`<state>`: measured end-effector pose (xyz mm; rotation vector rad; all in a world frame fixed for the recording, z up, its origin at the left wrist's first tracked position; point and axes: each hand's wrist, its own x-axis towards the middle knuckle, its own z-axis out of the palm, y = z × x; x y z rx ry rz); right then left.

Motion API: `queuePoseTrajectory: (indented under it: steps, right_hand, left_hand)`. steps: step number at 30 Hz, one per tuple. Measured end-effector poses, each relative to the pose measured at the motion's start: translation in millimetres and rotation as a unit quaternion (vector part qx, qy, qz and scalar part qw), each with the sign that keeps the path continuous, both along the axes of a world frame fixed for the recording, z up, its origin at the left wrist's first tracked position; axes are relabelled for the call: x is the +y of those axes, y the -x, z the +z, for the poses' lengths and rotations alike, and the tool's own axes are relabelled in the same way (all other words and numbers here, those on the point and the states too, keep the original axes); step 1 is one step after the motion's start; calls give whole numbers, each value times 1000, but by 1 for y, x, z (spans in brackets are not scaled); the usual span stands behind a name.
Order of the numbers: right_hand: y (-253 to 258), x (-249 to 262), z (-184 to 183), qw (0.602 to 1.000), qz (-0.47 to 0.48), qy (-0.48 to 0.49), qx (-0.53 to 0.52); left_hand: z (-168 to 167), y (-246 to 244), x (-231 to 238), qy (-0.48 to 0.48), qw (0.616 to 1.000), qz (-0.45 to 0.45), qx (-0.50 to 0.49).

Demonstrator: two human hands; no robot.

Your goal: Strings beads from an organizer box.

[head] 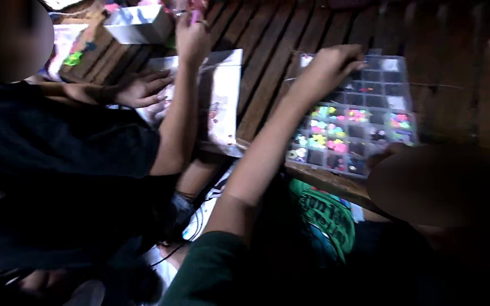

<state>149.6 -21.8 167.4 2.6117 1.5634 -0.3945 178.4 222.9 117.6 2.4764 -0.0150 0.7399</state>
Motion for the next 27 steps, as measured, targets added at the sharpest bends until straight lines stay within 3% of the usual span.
queuePoseTrajectory:
  steps: [1,3,4,7,11,18,22,23,24,26,27]
  right_hand:
    - [-1,-1,-11,999,21,-29,-31]
    - [7,14,-3,998,-10,55,-25]
    - [4,13,-17,998,0,41,-50]
    - [-21,-10,-84,980,77,-108,-150]
    - [6,-5,-54,988,31,-134,-72]
    - [7,-8,-46,985,32,-167,-28]
    - [-5,-10,-70,972,39,-214,-86]
    - [-10,-10,-80,971,34,-201,-124]
    - [-6,-6,-66,985,13,-134,-112]
    - [11,15,-8,998,-45,46,-27]
    - [15,23,6,995,-56,87,-11]
  left_hand:
    - [1,1,-1,1,1000,1,3]
    - [7,3,-1,10,1000,1,28]
    - [9,4,-2,10,999,4,41]
    - [12,5,-3,11,998,-1,59]
    - [6,-1,0,12,999,-24,40]
    - [6,2,-1,-6,998,-27,48]
    - [6,3,-1,7,999,-28,37]
    - [6,3,-1,7,999,-26,40]
    - [6,4,0,10,999,-26,43]
    - [6,6,-2,22,998,-26,47]
    - [7,5,-1,20,998,-25,48]
